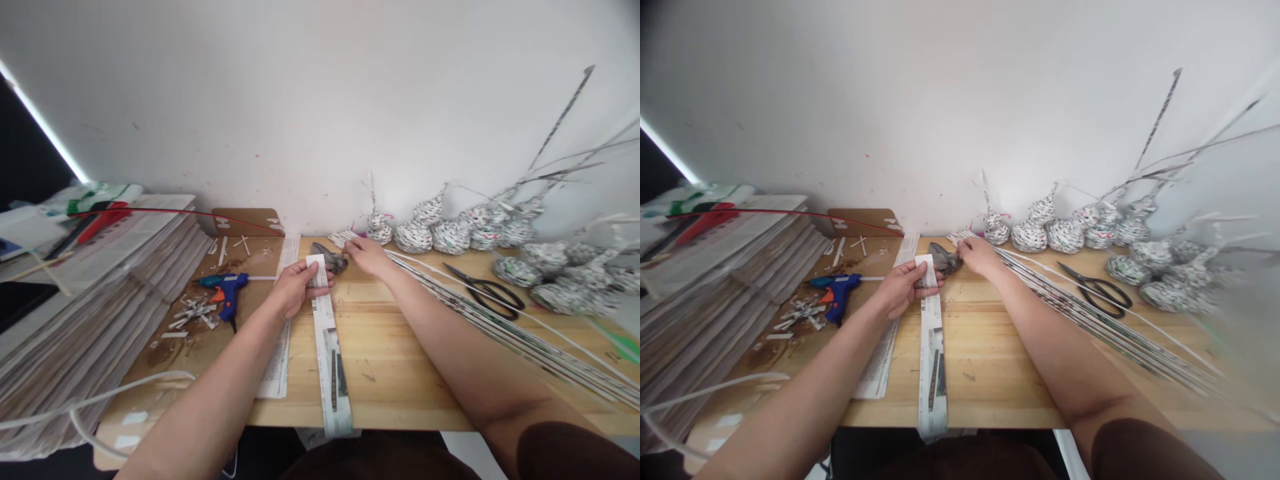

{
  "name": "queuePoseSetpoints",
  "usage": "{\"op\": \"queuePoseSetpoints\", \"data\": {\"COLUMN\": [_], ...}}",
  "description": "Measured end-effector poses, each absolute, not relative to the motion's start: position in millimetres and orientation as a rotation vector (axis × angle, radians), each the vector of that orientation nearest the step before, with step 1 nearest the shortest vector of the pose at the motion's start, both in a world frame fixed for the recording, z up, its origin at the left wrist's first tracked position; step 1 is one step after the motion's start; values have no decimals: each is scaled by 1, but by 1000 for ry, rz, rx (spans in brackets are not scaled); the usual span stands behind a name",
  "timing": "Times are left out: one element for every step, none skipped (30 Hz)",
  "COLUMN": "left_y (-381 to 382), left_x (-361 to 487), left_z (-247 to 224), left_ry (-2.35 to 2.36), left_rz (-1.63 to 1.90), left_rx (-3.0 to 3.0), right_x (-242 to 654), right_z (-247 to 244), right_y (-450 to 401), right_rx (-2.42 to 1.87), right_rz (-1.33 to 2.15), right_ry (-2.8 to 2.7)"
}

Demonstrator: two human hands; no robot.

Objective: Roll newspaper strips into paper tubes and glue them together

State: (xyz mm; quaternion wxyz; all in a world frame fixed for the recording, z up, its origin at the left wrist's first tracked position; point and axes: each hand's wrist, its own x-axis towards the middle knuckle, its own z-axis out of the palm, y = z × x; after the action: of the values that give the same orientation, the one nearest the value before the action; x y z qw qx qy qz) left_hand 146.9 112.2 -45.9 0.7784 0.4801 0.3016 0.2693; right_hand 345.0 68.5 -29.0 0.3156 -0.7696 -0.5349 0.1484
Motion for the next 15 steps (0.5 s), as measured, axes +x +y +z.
{"op": "queuePoseSetpoints", "data": {"left_y": [112,112,112,112,111,111,111,111,112,112,113,113,113,114,114], "left_x": [147,147,146,146,146,146,146,146,146,146,146,146,146,146,146], "left_z": [-46,-47,-47,-47,-47,-48,-48,-48,-49,-49,-50,-50,-50,-50,-50], "left_ry": [650,648,646,643,642,641,640,637,631,625,620,617,620,626,635], "left_rz": [576,567,556,545,538,535,534,537,537,537,536,534,534,536,539], "left_rx": [1043,1048,1053,1056,1057,1058,1061,1064,1066,1067,1066,1064,1062,1060,1059], "right_x": [345,345,344,343,342,341,339,338,336,334,333,332,333,334,335], "right_z": [-29,-30,-30,-31,-33,-35,-37,-40,-42,-43,-44,-43,-42,-40,-38], "right_y": [69,69,69,69,70,70,70,70,70,70,69,69,68,67,65], "right_rx": [-2030,-2032,-2031,-2030,-2023,-2005,-1975,-1937,-1897,-1860,-1839,-1842,-1872,-1928,-2006], "right_rz": [363,344,330,319,316,320,336,358,378,387,375,341,286,212,125], "right_ry": [-1414,-1419,-1426,-1436,-1446,-1455,-1467,-1477,-1483,-1492,-1502,-1512,-1520,-1527,-1539]}}
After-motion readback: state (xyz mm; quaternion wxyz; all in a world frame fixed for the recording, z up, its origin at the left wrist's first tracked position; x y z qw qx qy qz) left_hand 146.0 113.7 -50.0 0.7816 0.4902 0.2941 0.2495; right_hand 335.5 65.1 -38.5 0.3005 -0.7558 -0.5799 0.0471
